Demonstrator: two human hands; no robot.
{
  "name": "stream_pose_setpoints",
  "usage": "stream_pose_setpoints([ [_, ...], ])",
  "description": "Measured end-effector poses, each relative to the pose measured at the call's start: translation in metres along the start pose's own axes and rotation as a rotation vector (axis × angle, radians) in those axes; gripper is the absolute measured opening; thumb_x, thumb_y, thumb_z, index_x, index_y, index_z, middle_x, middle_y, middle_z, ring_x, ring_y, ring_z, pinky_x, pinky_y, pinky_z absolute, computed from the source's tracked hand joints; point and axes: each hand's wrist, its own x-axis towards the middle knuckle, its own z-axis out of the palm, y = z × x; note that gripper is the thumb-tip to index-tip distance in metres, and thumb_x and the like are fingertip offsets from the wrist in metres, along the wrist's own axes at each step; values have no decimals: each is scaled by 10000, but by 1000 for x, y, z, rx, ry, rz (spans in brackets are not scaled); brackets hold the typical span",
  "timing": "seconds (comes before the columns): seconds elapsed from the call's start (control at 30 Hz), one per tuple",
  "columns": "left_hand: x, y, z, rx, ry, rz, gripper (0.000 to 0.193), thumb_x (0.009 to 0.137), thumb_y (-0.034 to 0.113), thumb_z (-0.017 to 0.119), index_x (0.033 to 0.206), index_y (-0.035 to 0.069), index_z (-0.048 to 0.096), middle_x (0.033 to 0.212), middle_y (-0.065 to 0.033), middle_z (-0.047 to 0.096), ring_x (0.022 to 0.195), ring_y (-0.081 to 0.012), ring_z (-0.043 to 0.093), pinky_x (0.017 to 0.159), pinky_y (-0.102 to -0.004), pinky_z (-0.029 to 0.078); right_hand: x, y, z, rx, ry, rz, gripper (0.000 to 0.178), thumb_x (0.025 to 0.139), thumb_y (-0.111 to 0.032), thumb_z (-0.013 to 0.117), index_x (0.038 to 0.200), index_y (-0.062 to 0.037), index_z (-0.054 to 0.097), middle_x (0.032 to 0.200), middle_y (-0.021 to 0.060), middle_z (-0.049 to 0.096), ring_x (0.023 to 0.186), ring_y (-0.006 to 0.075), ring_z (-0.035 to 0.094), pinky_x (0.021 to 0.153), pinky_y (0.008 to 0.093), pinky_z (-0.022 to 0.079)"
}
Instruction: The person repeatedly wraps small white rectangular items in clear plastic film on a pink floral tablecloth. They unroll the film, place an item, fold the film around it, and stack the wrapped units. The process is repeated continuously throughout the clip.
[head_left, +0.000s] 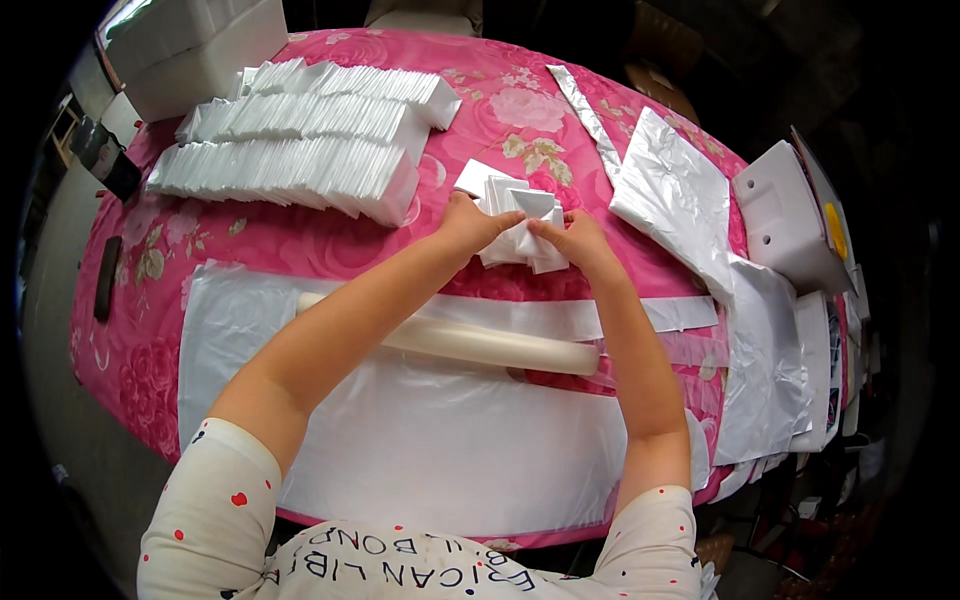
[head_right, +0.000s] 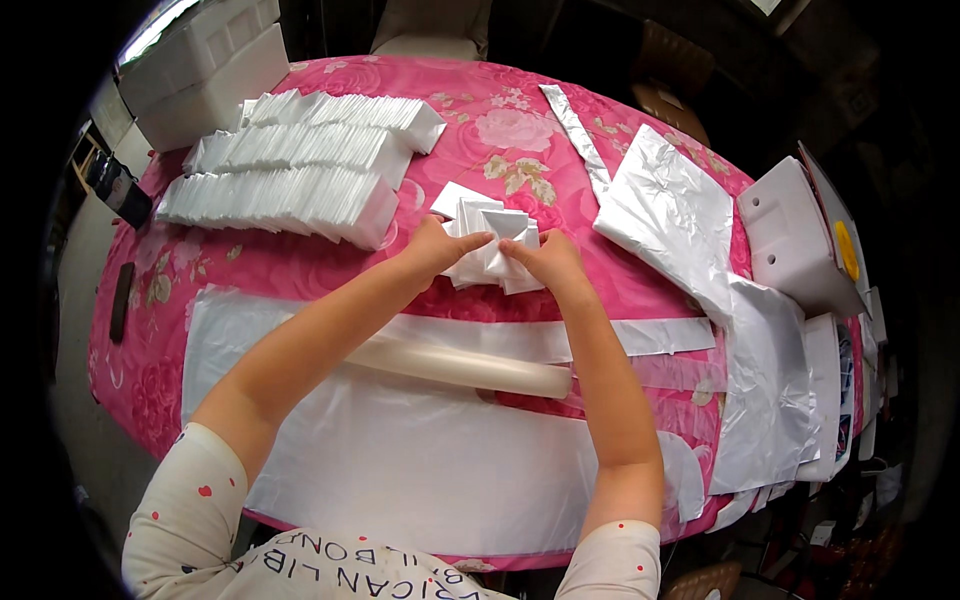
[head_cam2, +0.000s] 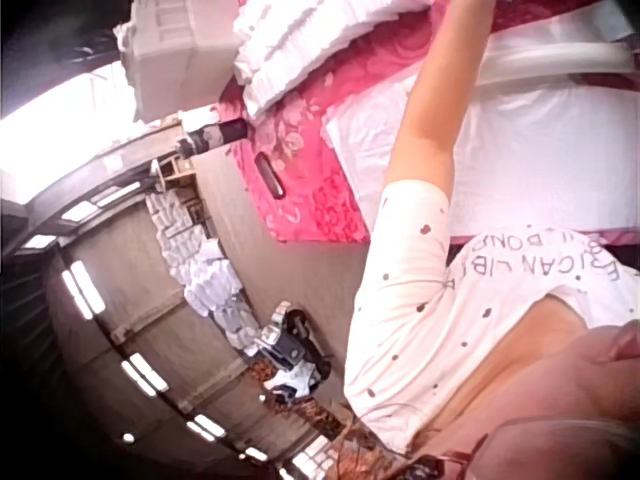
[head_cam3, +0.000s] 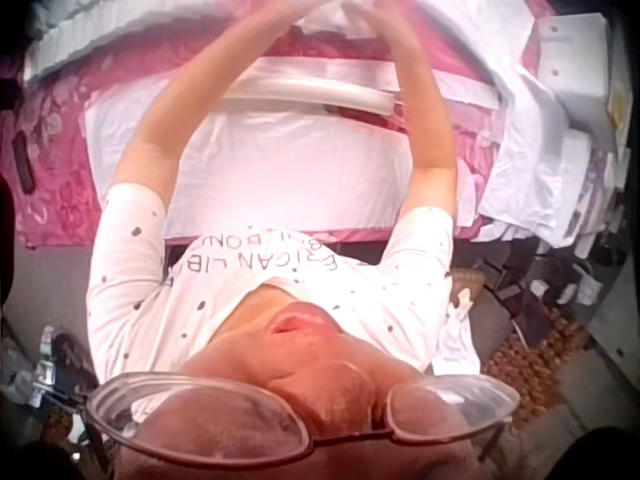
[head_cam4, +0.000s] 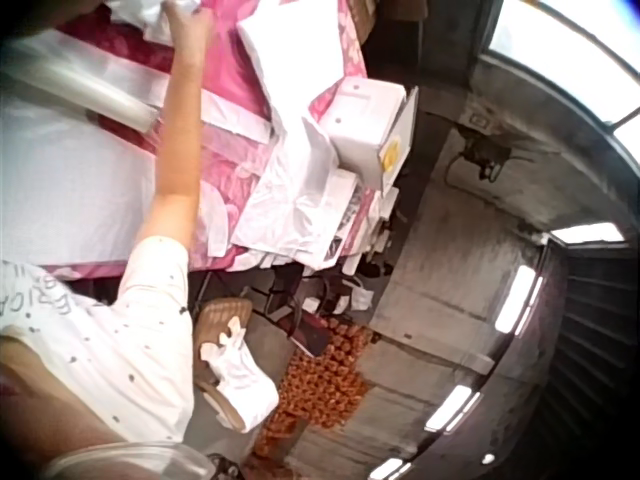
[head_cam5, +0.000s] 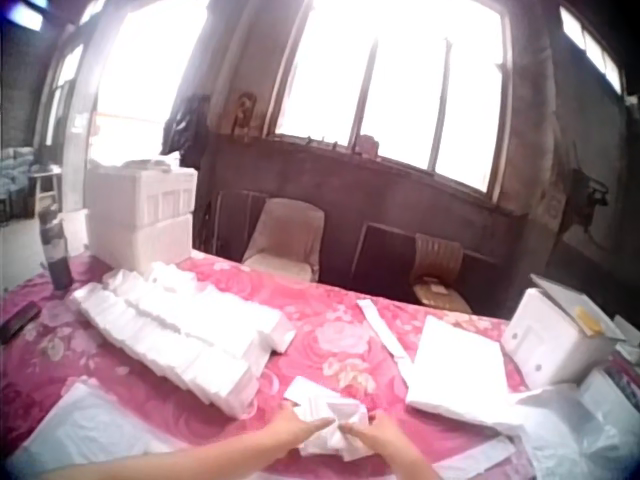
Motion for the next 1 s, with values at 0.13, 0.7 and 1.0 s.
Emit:
stream_pose_setpoints([
  [0.13,6,-11,17,77,156,67,835,655,212,793,1263,-69,294,1159,-205,482,1050,-260,543,809,-348,499,2,3,16,-63,54,-35,665,627,-544,741,951,23,616,901,164,653,818,246,641,680,337,489],
  [0.7,-101,-18,-44,-220,-150,560,912,695,45,729,1399,10,150,1187,-128,482,1060,-201,507,889,-301,433,-109,-38,29,727,-83,-374,1133,574,-46,842,1419,-24,87,1179,96,494,1100,199,500,916,322,442],
  [1.0,-207,-127,-77,-97,-228,844,1368,516,332,888,1416,42,-100,1228,-159,491,1108,-286,520,955,-380,408,-245,-21,111,556,-262,-588,1115,593,-102,834,1431,-84,98,1302,127,448,1179,246,474,992,361,376],
])
